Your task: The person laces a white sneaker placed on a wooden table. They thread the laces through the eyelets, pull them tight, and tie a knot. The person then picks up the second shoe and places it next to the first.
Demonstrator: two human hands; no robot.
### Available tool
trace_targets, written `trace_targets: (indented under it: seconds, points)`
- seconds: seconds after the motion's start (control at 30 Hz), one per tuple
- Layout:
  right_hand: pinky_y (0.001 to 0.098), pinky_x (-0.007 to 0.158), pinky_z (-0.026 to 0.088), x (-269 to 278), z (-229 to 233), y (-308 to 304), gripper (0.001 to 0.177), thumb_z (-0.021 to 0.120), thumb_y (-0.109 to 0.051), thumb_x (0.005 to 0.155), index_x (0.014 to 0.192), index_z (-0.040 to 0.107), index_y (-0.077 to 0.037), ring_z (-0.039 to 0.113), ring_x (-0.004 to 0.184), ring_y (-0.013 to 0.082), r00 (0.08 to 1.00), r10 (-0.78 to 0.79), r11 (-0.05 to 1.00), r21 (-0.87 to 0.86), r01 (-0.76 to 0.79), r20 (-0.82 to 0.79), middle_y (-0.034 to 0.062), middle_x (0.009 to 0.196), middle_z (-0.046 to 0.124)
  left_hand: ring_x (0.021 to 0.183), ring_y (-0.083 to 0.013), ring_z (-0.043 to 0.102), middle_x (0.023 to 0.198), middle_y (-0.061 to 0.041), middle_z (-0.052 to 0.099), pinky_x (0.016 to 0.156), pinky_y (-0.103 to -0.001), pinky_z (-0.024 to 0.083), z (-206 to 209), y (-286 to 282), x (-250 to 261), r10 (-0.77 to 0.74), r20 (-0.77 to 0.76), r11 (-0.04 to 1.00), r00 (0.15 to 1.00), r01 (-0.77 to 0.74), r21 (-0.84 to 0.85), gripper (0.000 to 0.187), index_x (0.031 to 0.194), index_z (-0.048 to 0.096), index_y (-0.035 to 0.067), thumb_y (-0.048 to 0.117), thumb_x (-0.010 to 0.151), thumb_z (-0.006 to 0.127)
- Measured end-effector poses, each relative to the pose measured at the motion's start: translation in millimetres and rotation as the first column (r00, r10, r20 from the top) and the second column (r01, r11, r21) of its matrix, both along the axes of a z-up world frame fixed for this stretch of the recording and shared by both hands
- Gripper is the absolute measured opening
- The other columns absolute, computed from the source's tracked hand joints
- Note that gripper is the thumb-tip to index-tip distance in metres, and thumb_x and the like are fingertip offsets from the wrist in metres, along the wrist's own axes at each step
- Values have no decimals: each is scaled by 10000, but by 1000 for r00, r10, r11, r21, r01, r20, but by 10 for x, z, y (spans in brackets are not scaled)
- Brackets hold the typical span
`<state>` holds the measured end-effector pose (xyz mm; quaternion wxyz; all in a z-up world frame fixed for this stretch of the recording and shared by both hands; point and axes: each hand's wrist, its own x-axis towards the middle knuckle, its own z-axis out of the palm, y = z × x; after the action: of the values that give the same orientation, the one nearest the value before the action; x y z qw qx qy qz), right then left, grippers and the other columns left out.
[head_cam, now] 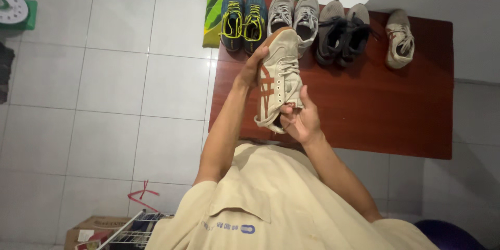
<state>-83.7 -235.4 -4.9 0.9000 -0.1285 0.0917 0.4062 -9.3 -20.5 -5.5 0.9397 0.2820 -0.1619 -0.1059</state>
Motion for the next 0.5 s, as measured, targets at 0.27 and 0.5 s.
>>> trace_targets:
  seconds: [0.27,0.5]
  points:
    - [195,488,480,-65,-68,-72,390,420,-368,1130,1199,609,-34,595,612,78,988,-39,987,151,61,-149,100,1001,698,1358,-383,587,1581,-255,443,1092,-492,564,87,-170,119,-121,62,960,991,133,-248,982,1597,354,-9,485,850,756]
    - [226,576,541,-91,-90,-77,412,434,-425,1121,1137,649,-74,652,662,99,997,-47,999,3,47,-55,34,840,710,1325,-417,595,1572,-273,450,1047,-512,575,88,-286,226,-132,43,931,990,138,-338,974,1593,358,-5,489,849,747]
